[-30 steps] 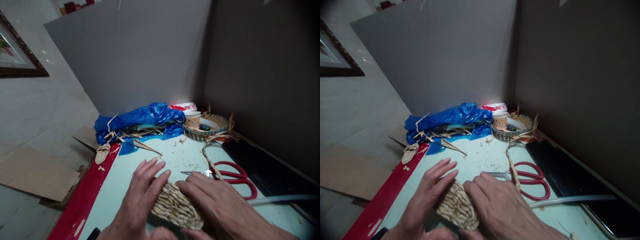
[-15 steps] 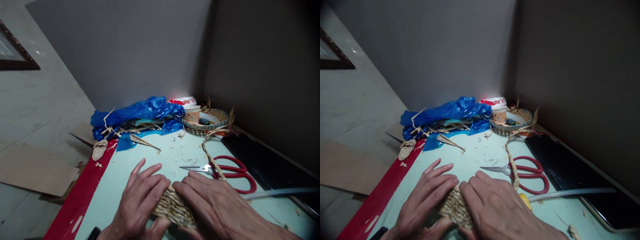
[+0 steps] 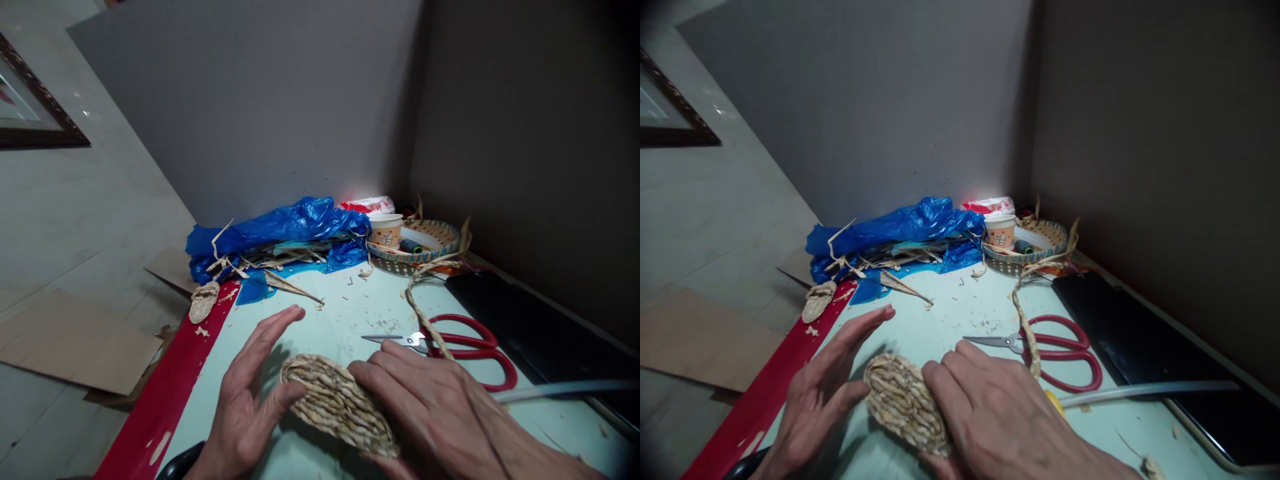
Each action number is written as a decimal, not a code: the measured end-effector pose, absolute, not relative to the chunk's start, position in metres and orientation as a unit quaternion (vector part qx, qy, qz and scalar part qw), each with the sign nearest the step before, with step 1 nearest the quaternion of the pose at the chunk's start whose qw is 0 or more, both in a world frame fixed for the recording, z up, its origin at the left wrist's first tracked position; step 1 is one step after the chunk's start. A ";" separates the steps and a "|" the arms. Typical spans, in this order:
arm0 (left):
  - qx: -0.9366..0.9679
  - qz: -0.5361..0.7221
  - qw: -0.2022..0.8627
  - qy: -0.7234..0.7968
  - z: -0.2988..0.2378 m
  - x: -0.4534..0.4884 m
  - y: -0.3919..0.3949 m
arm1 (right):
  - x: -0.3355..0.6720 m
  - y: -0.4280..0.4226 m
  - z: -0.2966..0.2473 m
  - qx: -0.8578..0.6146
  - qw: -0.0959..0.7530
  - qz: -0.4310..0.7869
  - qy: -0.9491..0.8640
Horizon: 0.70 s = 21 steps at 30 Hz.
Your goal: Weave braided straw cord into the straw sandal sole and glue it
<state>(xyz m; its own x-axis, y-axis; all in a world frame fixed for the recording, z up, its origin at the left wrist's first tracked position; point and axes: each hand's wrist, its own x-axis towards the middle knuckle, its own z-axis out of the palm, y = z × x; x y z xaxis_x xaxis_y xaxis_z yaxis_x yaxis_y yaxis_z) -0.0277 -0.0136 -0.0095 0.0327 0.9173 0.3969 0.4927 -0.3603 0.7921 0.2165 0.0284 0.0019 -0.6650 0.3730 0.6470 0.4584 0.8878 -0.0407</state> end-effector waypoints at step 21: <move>0.747 0.431 0.224 0.455 0.004 -0.010 -0.016 | 0.226 0.041 0.001 -0.182 0.355 0.123 -0.909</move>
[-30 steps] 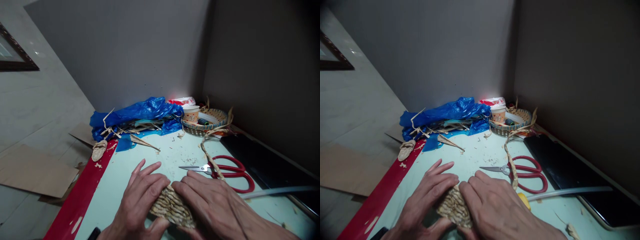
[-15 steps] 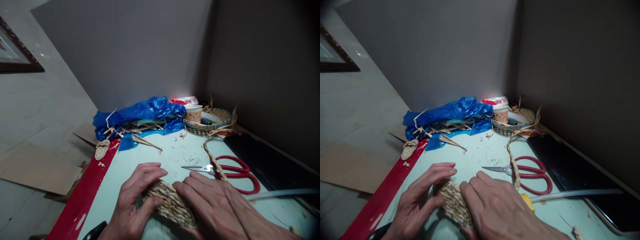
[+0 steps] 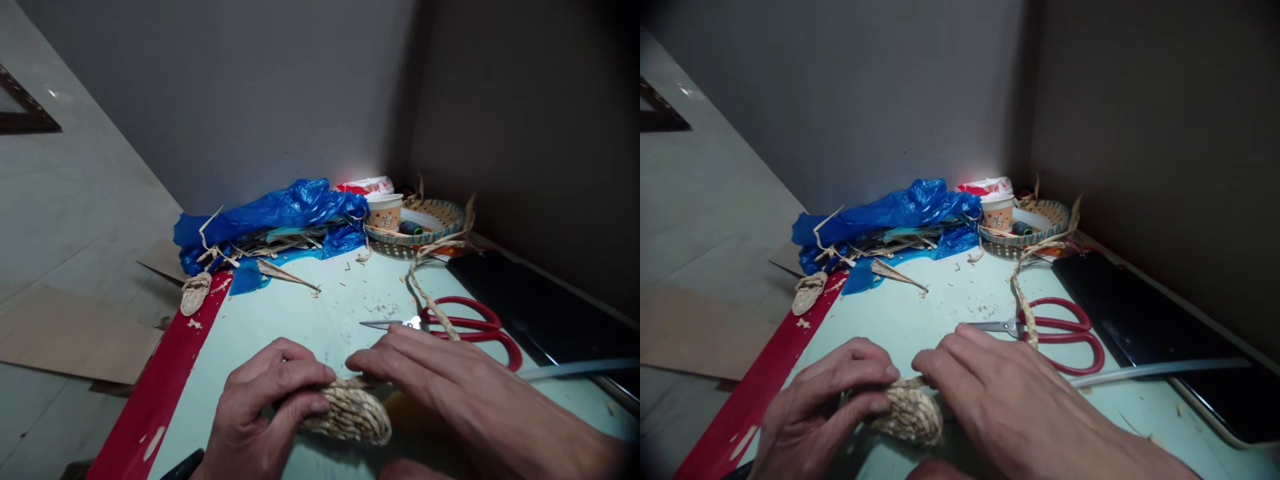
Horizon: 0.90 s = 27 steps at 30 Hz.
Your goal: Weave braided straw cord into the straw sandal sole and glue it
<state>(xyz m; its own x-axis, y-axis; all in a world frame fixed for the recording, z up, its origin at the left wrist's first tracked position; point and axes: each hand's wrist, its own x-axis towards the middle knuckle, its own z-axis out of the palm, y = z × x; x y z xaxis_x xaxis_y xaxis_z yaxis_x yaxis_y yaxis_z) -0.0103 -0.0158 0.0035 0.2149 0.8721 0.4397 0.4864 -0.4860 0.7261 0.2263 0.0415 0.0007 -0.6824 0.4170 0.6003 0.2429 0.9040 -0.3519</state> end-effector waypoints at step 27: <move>0.752 0.402 0.299 0.429 -0.004 -0.008 -0.018 | 0.220 0.044 0.015 -0.229 0.287 0.283 -0.886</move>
